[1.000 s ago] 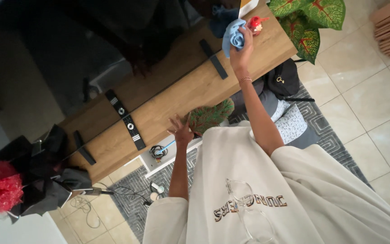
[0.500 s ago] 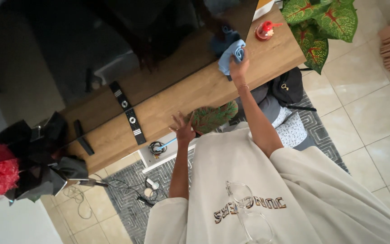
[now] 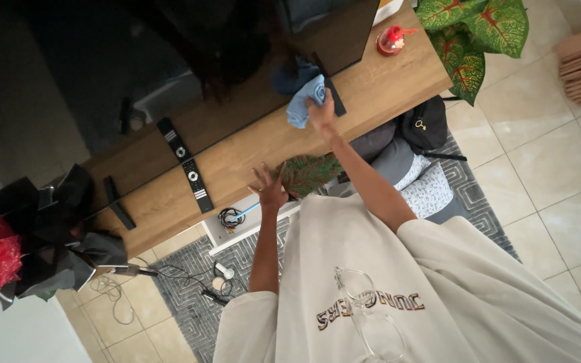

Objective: The person wipes a large flat-screen television and the wooden TV stand underneath it using a cloth.

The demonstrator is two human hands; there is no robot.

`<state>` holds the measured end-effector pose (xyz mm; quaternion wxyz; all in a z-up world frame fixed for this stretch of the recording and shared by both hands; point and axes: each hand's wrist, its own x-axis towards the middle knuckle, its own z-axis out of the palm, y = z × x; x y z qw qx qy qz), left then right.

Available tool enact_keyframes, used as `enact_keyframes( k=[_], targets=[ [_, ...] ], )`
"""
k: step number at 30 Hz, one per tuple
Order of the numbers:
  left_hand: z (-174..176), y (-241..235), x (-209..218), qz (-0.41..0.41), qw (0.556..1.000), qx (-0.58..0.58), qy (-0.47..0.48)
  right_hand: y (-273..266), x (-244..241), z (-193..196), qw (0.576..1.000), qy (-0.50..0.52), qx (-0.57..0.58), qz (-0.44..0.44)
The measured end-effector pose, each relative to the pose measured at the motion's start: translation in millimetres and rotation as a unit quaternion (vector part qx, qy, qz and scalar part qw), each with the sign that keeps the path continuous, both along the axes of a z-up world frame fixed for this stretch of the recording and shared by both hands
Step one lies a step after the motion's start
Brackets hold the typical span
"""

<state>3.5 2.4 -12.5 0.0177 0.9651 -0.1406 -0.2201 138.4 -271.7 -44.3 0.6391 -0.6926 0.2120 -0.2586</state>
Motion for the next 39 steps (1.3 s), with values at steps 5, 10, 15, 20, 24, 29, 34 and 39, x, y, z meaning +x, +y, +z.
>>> enact_keyframes(
  k=[5,10,15,20,24,29,34,39],
  targets=[
    [10.4,-3.5,-2.1,0.008,1.0,-0.016,0.004,-52.2,18.9,-20.4,0.993,0.03,0.097,-0.065],
    [14.2,-5.3,-1.7,0.008,1.0,-0.019,0.0,-98.1,23.9,10.3,0.989,-0.057,0.064,-0.119],
    [-3.3,1.2,-5.0,0.001,0.999,-0.029,-0.035,-111.3,20.5,67.6,0.97,-0.15,-0.026,-0.191],
    [8.1,-2.2,-4.3,0.011,0.999,-0.032,-0.015,-123.3,13.3,122.0,0.941,-0.196,-0.127,-0.246],
    [14.0,-5.2,-4.6,0.02,0.999,-0.025,0.0,-118.9,2.2,198.8,0.936,-0.256,-0.094,-0.22],
    [2.4,-2.3,-2.3,0.002,1.0,-0.012,-0.01,-114.2,-8.0,242.1,0.938,-0.273,-0.101,-0.188],
    [13.0,-2.0,-2.0,0.007,1.0,-0.015,-0.002,-124.1,-4.7,194.1,0.948,-0.239,-0.118,-0.174],
    [-1.8,1.8,-6.3,0.001,0.999,-0.033,-0.035,-146.5,6.1,117.0,0.962,-0.213,-0.079,-0.151]
  ],
)
